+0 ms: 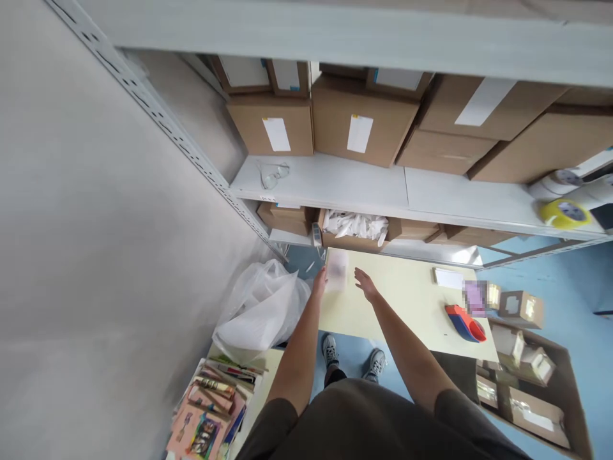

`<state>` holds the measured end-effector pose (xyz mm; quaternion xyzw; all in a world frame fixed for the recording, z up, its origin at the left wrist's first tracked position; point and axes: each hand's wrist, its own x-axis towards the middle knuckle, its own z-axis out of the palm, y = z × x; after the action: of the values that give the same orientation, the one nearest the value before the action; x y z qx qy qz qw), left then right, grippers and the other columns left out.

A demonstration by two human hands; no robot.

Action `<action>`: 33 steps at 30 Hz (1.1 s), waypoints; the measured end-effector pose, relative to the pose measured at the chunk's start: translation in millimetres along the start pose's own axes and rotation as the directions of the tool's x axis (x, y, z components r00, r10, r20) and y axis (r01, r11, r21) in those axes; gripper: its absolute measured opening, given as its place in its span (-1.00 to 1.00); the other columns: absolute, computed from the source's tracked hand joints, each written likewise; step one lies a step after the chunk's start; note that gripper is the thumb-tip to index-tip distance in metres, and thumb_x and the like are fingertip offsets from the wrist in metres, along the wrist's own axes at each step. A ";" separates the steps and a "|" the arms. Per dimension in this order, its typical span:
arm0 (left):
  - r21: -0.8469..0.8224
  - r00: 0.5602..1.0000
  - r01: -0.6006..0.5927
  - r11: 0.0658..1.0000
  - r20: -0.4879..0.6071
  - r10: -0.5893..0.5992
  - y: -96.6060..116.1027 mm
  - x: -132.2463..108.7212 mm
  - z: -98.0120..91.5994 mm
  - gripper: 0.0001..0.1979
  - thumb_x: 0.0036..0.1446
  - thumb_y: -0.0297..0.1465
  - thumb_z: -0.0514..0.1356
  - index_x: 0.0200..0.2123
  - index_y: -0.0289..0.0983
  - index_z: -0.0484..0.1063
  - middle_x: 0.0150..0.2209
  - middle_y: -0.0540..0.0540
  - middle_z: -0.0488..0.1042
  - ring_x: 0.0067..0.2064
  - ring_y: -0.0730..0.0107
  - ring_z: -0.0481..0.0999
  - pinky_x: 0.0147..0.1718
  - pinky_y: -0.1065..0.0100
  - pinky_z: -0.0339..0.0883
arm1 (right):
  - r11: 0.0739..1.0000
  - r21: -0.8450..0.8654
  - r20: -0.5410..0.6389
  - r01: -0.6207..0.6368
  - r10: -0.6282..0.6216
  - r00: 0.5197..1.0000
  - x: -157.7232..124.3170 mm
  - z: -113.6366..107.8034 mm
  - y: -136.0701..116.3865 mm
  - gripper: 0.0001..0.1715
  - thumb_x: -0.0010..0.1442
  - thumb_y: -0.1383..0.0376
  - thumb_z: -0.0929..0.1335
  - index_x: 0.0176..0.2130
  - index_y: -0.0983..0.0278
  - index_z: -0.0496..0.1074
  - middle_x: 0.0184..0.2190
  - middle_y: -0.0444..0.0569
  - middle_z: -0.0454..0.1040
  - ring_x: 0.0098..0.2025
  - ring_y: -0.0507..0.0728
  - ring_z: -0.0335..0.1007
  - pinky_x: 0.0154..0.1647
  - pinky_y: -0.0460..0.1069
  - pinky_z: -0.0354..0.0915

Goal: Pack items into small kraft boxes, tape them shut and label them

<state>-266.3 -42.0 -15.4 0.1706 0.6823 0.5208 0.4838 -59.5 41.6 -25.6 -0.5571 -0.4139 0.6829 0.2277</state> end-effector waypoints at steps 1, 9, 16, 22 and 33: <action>-0.024 0.999 0.036 0.999 0.015 -0.036 3.7 -7.3 -1.5 -0.55 0.45 -0.11 0.13 0.27 -0.14 0.49 0.31 -0.24 0.51 0.36 0.04 0.45 0.18 0.09 0.44 | 1.000 0.016 0.002 0.019 -0.019 1.000 -10.1 -6.2 -4.6 -0.08 0.02 -0.28 0.51 0.24 0.07 0.57 0.37 0.22 0.44 0.42 0.47 0.33 0.32 0.39 0.31; -0.094 0.996 0.030 0.995 0.088 -0.022 40.4 -67.3 37.6 -0.44 0.32 -0.02 0.21 0.30 -0.10 0.50 0.46 -0.24 0.32 0.46 -0.01 0.32 0.31 -0.03 0.32 | 0.982 0.052 0.050 0.181 -0.183 0.982 -88.9 -61.9 -49.4 -0.12 0.08 -0.25 0.48 0.27 0.05 0.55 0.38 0.18 0.42 0.37 0.43 0.40 0.30 0.36 0.34; -0.039 0.985 -0.133 0.990 0.102 0.136 51.9 -130.9 99.2 -0.31 0.22 0.12 0.24 0.31 -0.04 0.51 0.47 -0.21 0.30 0.51 -0.07 0.23 0.37 -0.09 0.25 | 0.955 0.052 0.037 0.291 -0.293 0.955 -138.0 -129.2 -66.2 -0.18 0.09 -0.24 0.48 0.23 0.02 0.58 0.36 0.15 0.46 0.39 0.45 0.37 0.31 0.37 0.34; -0.041 0.982 -0.189 0.981 0.021 0.190 39.1 -193.3 96.9 -0.24 0.14 0.21 0.25 0.32 0.04 0.50 0.51 -0.14 0.23 0.52 -0.05 0.22 0.38 -0.02 0.27 | 0.941 0.042 0.157 0.336 -0.338 0.928 -144.0 -144.1 -64.1 -0.17 0.07 -0.32 0.46 0.21 -0.06 0.59 0.36 0.08 0.45 0.40 0.46 0.35 0.34 0.38 0.33; 0.074 0.772 -0.309 0.948 -0.563 0.296 -1.7 -370.0 -16.1 -0.40 0.30 -0.04 0.26 0.33 -0.09 0.49 0.47 -0.15 0.31 0.54 0.04 0.16 0.52 0.01 -0.02 | 0.859 -0.092 0.601 0.504 -0.355 0.716 -209.9 -10.0 -31.8 -0.09 0.15 -0.28 0.43 0.33 0.04 0.50 0.43 0.02 0.37 0.50 0.42 0.20 0.54 0.33 0.08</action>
<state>-104.1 -324.1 161.4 0.1102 0.7525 0.6264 0.1710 3.1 -99.8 120.2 -0.2414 -0.6633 0.6859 0.1767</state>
